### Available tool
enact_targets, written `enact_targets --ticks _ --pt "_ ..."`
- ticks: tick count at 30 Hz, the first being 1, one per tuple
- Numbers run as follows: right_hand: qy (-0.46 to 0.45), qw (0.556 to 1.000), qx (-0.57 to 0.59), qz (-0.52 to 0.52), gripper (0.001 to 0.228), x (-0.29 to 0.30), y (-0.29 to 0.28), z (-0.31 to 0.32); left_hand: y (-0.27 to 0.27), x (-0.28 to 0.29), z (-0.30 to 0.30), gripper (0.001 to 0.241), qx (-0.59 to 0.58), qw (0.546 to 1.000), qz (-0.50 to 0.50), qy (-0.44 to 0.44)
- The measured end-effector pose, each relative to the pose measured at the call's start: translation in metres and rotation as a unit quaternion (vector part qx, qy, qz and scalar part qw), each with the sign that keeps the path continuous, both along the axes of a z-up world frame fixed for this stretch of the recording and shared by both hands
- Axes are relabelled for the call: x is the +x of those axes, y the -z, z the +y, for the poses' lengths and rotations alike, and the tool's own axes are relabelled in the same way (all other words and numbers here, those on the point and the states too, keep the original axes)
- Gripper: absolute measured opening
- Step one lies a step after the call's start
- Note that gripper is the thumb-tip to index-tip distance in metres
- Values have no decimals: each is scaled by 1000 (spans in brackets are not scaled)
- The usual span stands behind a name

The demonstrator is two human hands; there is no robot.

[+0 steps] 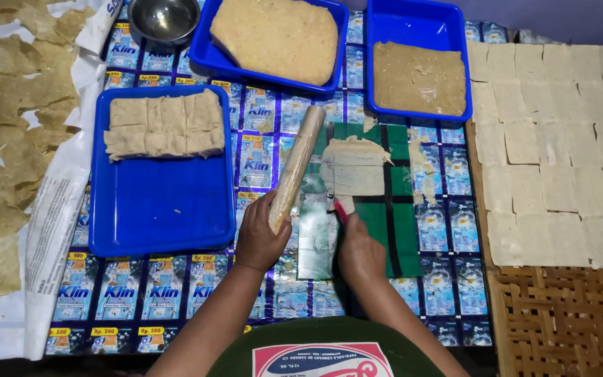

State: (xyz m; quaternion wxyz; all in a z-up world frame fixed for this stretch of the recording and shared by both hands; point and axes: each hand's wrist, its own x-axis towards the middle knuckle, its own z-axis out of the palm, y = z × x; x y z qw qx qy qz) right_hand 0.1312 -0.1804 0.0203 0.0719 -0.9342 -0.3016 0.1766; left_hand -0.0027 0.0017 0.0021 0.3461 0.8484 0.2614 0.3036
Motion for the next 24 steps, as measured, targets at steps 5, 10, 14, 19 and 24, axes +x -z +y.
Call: enact_targets --ticks 5,10,14,19,24 --pt "-36 997 63 -27 27 -13 -12 -12 0 -3 0 53 -6 1000 2 11" --pt "140 974 169 57 27 29 27 -31 2 -2 3 55 -4 1000 0 15" --pt "204 960 152 117 30 41 50 -28 5 -3 4 55 0 1000 -1 16" --pt "183 908 235 293 26 14 39 4 5 -3 5 55 -3 1000 -1 23" --pt "187 774 422 433 12 46 -7 38 3 -4 7 55 -9 1000 5 27"
